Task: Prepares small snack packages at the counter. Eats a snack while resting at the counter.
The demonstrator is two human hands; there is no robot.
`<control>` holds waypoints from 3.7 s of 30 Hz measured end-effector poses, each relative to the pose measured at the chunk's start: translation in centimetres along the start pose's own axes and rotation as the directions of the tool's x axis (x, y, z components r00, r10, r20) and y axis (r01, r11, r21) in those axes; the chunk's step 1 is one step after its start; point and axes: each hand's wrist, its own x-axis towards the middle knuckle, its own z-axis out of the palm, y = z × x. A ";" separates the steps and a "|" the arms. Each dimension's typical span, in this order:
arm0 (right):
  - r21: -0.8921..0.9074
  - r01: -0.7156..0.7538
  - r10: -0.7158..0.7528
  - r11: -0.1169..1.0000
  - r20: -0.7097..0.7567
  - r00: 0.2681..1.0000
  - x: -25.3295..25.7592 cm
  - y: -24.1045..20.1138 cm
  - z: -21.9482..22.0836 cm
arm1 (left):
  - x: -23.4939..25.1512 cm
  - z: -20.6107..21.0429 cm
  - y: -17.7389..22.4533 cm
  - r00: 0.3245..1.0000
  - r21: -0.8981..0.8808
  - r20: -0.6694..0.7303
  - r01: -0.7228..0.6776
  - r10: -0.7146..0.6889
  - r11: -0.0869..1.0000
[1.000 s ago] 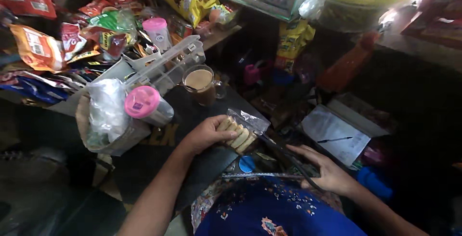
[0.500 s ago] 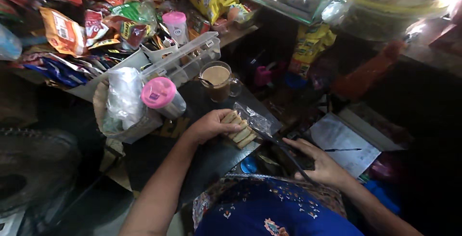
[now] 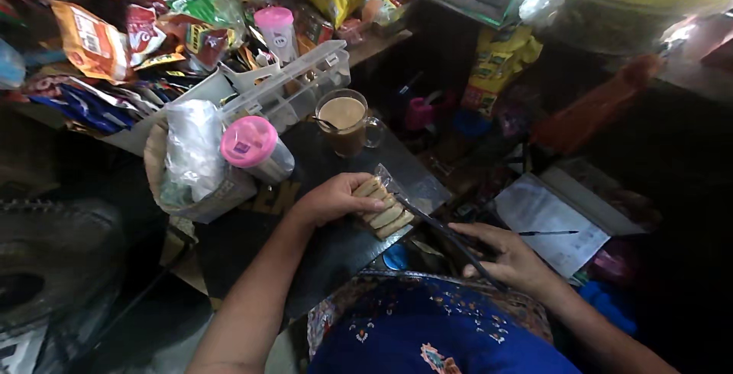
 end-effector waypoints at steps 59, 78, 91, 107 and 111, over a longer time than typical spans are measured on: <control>-0.151 0.000 -0.004 0.988 -0.023 1.000 0.0 -0.8 1.8 | -0.3 -0.6 0.0 0.999 0.078 -0.023 -0.023 0.025 0.997; -0.086 -0.135 0.144 0.987 0.103 0.984 1.5 -1.5 1.1 | 0.0 -0.8 -0.2 0.999 0.065 -0.027 -0.026 0.028 0.998; -0.219 0.020 -0.021 0.976 -0.005 1.000 0.9 -0.6 1.4 | -0.2 -0.9 -0.2 0.999 0.067 -0.022 -0.023 0.024 0.998; -0.156 -0.073 0.076 0.985 0.015 0.997 1.8 -2.2 2.1 | -0.1 -0.6 -0.3 0.998 0.090 0.054 -0.035 0.030 0.995; -0.182 -0.125 0.147 0.975 0.113 0.983 2.6 -3.3 1.4 | -0.1 -0.5 -0.3 0.997 0.096 0.073 -0.025 0.018 0.995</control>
